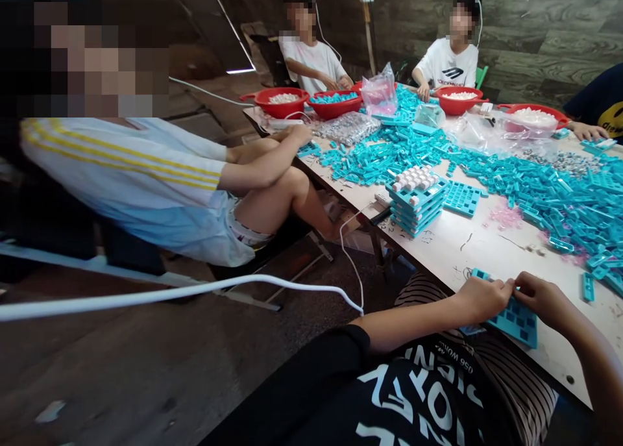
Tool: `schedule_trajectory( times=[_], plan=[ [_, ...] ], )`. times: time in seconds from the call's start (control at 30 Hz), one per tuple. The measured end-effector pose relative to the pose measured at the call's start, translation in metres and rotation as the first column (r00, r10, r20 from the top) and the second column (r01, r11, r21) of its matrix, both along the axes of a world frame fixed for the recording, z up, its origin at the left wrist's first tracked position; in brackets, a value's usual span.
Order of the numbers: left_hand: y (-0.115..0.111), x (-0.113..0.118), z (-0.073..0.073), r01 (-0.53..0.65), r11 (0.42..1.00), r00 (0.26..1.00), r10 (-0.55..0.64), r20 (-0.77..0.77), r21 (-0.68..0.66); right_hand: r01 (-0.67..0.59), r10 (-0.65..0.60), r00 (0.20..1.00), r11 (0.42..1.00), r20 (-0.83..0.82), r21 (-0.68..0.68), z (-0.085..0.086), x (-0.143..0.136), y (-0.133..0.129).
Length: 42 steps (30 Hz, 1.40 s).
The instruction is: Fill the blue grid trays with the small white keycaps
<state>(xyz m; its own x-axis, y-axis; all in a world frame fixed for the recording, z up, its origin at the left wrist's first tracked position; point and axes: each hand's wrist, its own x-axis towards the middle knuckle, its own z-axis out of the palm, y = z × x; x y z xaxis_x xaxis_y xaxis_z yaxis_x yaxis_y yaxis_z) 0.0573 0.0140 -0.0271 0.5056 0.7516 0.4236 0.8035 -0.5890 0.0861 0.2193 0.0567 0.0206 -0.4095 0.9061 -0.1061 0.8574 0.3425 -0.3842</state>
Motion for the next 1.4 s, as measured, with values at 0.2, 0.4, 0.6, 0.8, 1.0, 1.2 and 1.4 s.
schedule_trajectory(
  times=[0.2, 0.4, 0.6, 0.8, 1.0, 1.2, 1.4],
  plan=[
    [-0.002, 0.000, 0.013, 0.032, 0.999, 0.996, -0.034, -0.082, -0.030, -0.038, 0.039, 0.999, 0.999, 0.031, -0.008, 0.001, 0.002, 0.006],
    [0.000, 0.005, 0.012, 0.098, 0.992, 0.994, -0.101, -0.037, -0.073, -0.054, 0.059, 0.996, 0.996, 0.064, -0.065, 0.009, -0.004, 0.005],
    [0.001, 0.009, 0.013, 0.125, 0.991, 0.985, -0.129, -0.111, -0.047, -0.040, 0.041, 0.999, 0.998, 0.034, -0.042, 0.001, -0.001, 0.007],
    [-0.009, 0.009, 0.020, 0.023, 0.997, 0.988, -0.011, -0.152, 0.073, 0.025, -0.022, 0.997, 0.998, -0.072, 0.050, -0.015, 0.009, 0.004],
    [-0.017, 0.008, 0.028, -0.025, 0.994, 0.977, 0.047, -0.208, 0.108, 0.029, -0.026, 0.995, 0.999, -0.093, 0.032, -0.016, 0.009, 0.004],
    [-0.014, 0.010, 0.028, -0.018, 0.995, 0.977, 0.039, -0.211, 0.100, 0.062, -0.062, 0.993, 0.998, -0.096, -0.005, -0.011, 0.006, 0.003],
    [-0.011, 0.020, 0.013, -0.042, 0.987, 0.973, 0.075, -0.218, 0.155, 0.044, -0.045, 0.992, 0.999, -0.120, -0.006, -0.007, 0.004, 0.000]
  ],
)
